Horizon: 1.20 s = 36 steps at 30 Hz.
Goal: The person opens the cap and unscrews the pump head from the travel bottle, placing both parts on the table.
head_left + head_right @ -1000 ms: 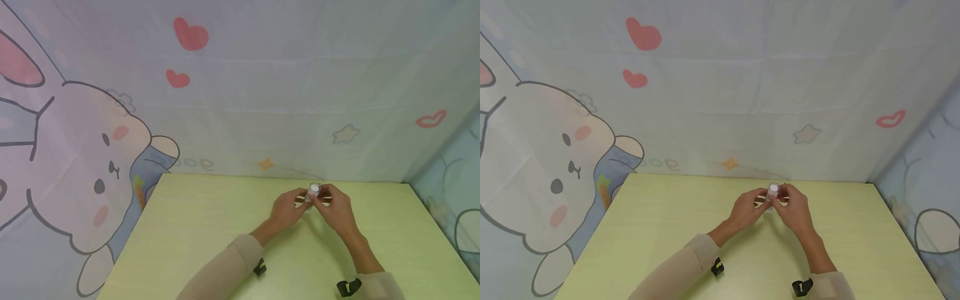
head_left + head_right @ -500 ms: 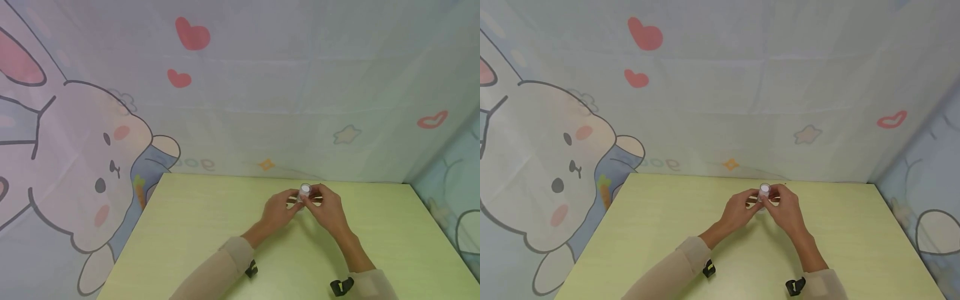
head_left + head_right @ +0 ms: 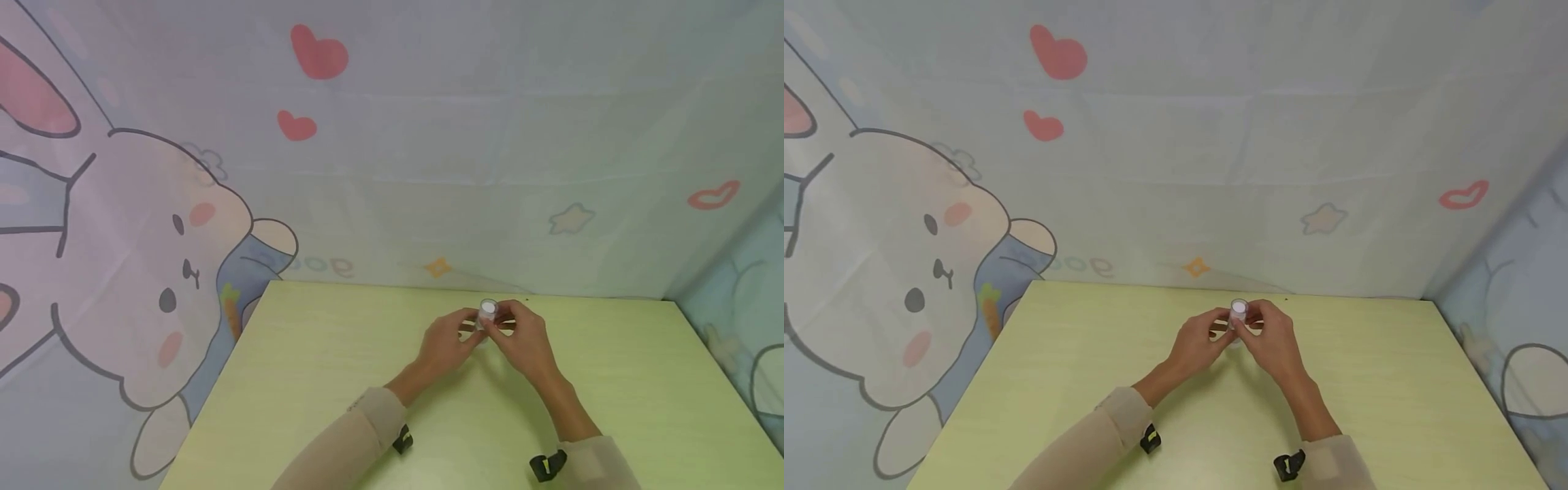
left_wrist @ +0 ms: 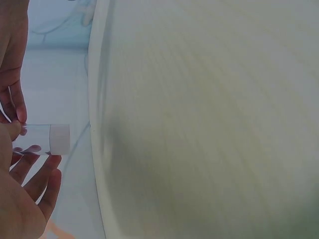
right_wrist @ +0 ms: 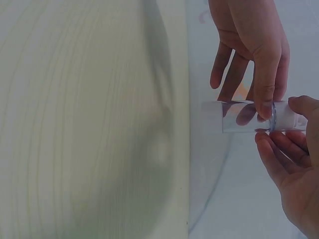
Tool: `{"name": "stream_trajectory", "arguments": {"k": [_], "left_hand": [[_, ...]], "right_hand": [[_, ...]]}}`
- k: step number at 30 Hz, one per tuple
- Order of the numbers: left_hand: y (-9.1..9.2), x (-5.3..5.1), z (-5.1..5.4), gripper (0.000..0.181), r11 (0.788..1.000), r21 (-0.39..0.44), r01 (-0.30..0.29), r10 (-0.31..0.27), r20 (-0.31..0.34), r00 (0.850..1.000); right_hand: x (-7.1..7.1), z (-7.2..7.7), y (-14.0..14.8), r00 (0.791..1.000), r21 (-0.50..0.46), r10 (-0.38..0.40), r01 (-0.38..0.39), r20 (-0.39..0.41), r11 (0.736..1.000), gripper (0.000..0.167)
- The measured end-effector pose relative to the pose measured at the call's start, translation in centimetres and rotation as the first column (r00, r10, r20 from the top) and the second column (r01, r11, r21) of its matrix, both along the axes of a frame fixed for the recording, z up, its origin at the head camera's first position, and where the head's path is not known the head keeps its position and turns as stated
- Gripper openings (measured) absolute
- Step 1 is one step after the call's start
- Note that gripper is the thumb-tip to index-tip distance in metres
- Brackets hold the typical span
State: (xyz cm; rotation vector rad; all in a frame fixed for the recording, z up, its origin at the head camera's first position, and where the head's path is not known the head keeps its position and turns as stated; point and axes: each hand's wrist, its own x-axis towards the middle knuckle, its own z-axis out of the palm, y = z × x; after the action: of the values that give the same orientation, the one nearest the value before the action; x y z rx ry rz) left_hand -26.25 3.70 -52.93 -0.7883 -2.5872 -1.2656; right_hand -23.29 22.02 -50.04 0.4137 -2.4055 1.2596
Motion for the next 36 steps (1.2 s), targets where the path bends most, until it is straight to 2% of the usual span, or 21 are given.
{"name": "stream_trajectory", "arguments": {"k": [9, 24, 36], "left_hand": [[-1.1, 0.0, 0.1, 0.037, 1.000, 0.020, -0.019, 0.019, -0.014, 1.000], [-2.5, -0.3, -1.7, 0.038, 0.999, 0.022, -0.030, 0.030, 0.023, 0.999], [-2.8, -0.1, -2.3, 0.036, 0.999, 0.028, -0.039, 0.037, 0.058, 0.998]], "right_hand": [[-0.7, 0.2, -1.0, 1.000, -0.009, 0.012, -0.012, 0.020, 1.000, 0.029], [-0.4, -0.9, -2.4, 0.998, -0.021, 0.037, -0.036, 0.058, 0.999, 0.029], [-0.5, -1.8, -3.2, 0.998, -0.034, 0.021, -0.019, 0.058, 0.999, 0.027]]}}
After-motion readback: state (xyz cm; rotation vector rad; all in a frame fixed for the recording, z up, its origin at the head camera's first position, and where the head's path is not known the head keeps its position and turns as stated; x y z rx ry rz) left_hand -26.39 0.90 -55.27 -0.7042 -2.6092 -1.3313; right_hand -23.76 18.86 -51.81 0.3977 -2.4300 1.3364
